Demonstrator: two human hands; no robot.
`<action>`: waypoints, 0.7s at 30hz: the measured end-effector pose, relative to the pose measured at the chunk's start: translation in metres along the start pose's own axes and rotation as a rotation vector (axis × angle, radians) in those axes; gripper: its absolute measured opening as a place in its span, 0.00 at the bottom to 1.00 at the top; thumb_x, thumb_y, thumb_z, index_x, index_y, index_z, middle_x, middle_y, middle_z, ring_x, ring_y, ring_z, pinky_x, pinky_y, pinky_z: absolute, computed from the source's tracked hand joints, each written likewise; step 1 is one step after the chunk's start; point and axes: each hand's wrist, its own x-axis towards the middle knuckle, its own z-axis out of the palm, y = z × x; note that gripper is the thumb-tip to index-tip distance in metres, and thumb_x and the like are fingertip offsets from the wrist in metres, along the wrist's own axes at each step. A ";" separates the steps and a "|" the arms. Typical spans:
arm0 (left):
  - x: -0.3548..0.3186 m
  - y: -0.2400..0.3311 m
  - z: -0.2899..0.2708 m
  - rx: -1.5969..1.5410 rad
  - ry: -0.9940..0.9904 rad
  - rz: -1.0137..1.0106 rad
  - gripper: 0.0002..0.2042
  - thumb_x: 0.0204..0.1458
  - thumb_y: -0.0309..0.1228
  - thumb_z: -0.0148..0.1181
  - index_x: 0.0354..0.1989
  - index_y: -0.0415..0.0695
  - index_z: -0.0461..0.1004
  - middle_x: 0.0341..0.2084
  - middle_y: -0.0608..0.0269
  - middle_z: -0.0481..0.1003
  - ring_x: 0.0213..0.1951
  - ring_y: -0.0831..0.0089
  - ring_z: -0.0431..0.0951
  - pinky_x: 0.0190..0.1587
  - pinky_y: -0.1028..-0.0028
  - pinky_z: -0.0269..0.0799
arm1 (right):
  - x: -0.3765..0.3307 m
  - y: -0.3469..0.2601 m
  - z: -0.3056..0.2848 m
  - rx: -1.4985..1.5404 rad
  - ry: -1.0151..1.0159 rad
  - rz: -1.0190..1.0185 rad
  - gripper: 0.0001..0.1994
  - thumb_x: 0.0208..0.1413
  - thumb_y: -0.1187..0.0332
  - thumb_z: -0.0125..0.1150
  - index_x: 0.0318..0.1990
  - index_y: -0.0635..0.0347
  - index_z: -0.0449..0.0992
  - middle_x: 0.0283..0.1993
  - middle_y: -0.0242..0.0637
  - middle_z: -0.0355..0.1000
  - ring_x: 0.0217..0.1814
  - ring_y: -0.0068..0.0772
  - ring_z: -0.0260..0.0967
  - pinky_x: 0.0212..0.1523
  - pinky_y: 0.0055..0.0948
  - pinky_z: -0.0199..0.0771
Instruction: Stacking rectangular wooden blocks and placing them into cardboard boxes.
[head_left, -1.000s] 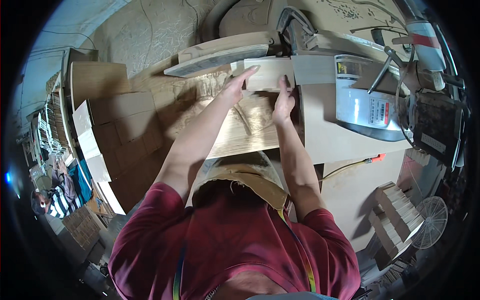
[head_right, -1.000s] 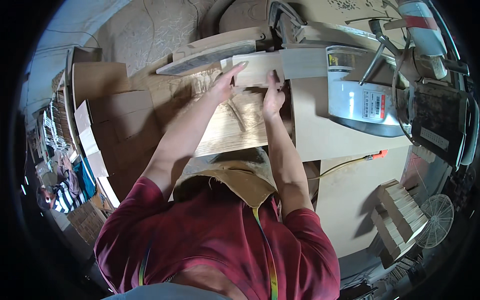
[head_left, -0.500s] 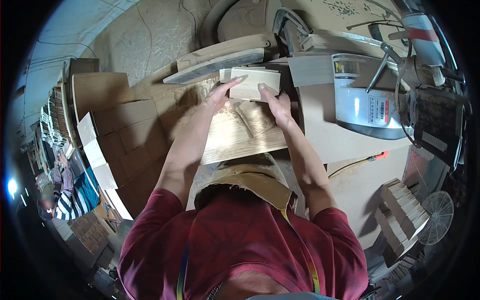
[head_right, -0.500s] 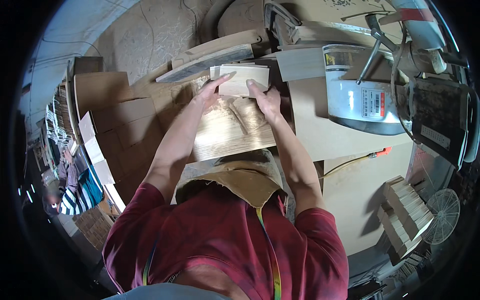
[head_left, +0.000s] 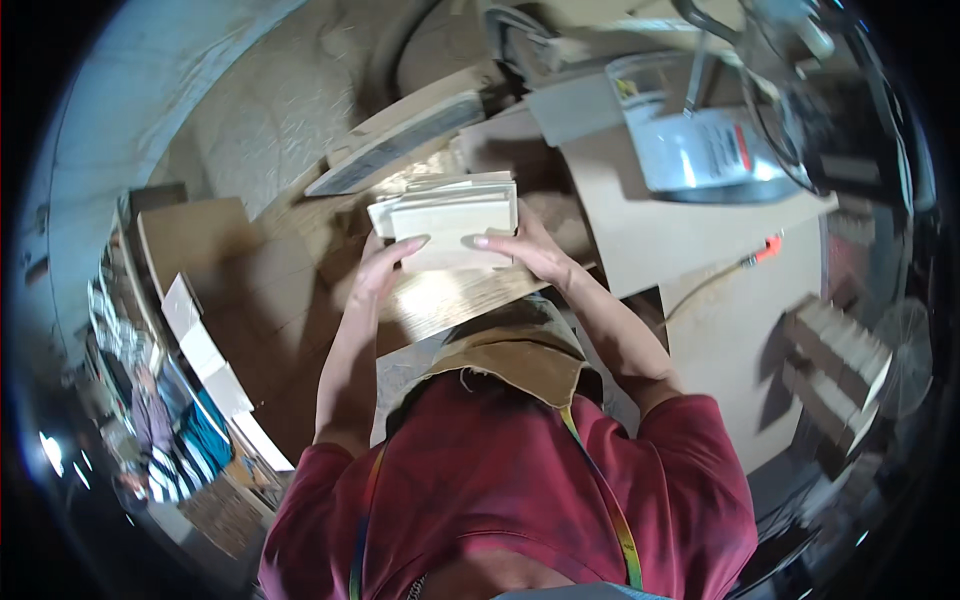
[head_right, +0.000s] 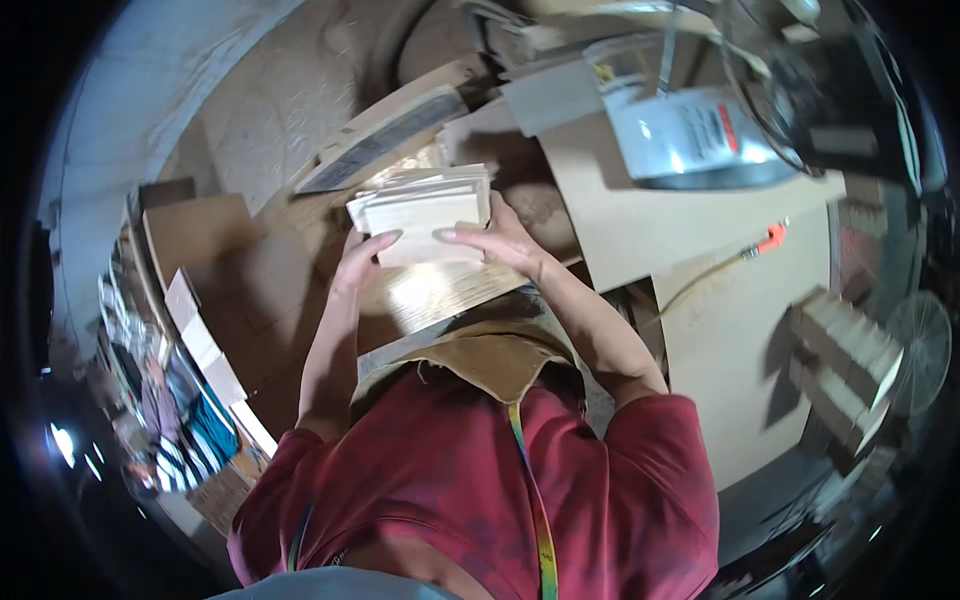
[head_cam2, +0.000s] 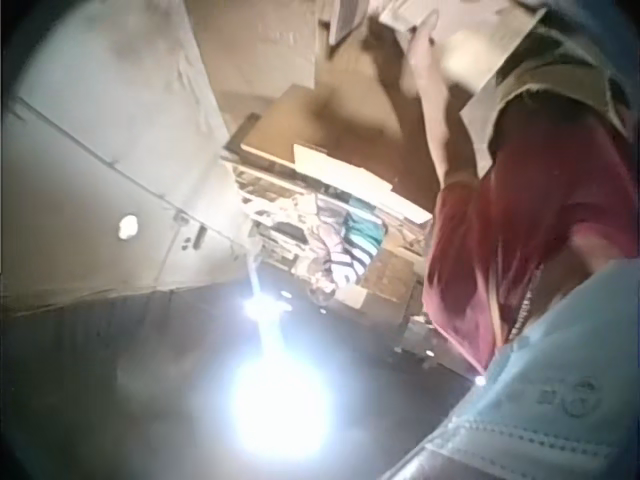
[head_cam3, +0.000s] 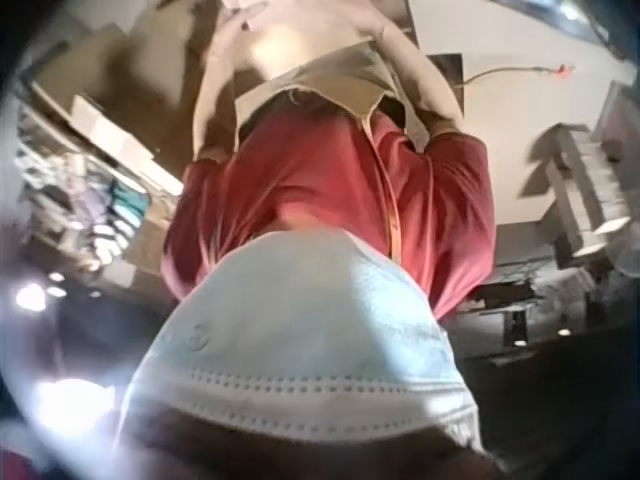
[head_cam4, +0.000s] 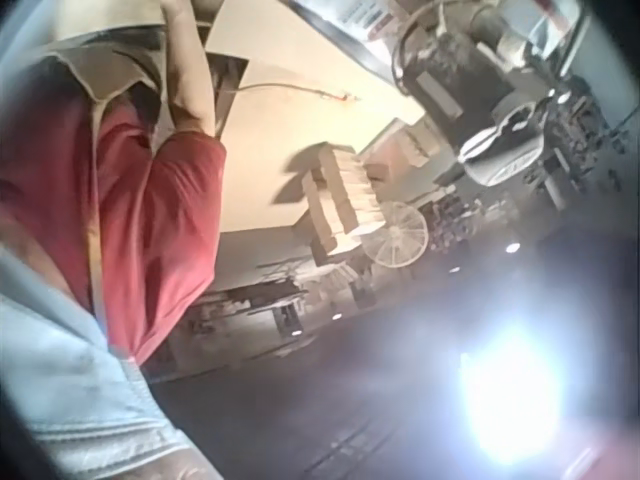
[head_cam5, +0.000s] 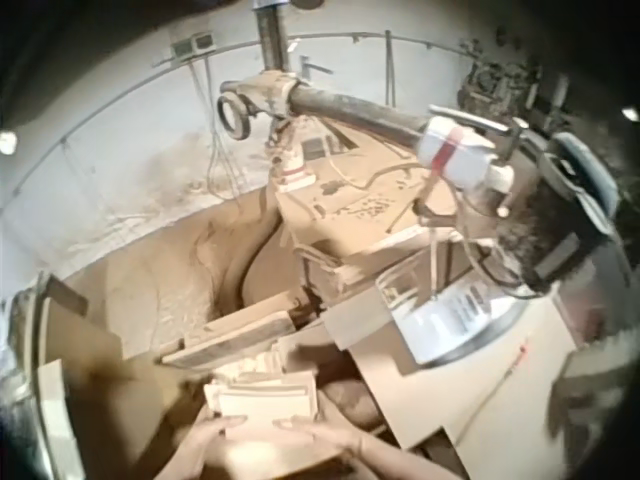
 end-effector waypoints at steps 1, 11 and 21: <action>-0.007 0.013 0.011 -0.001 -0.049 0.011 0.38 0.45 0.23 0.80 0.68 0.32 0.70 0.65 0.40 0.74 0.66 0.52 0.76 0.67 0.59 0.76 | -0.010 -0.003 0.001 -0.037 -0.045 -0.028 0.56 0.46 0.55 0.86 0.73 0.79 0.56 0.69 0.68 0.67 0.68 0.58 0.73 0.69 0.50 0.76; 0.050 0.010 0.166 0.735 -0.504 0.272 0.64 0.30 0.28 0.90 0.78 0.42 0.51 0.69 0.45 0.69 0.67 0.51 0.75 0.70 0.56 0.75 | -0.137 -0.019 -0.106 -0.454 0.354 -0.346 0.60 0.39 0.57 0.90 0.77 0.69 0.56 0.72 0.59 0.67 0.71 0.57 0.70 0.73 0.50 0.72; 0.123 -0.016 0.185 1.065 -0.636 0.842 0.74 0.31 0.45 0.90 0.83 0.41 0.38 0.78 0.43 0.58 0.76 0.49 0.64 0.77 0.55 0.64 | -0.113 0.006 -0.156 -0.833 0.661 -0.636 0.73 0.33 0.55 0.92 0.83 0.68 0.43 0.78 0.64 0.59 0.76 0.62 0.65 0.73 0.47 0.71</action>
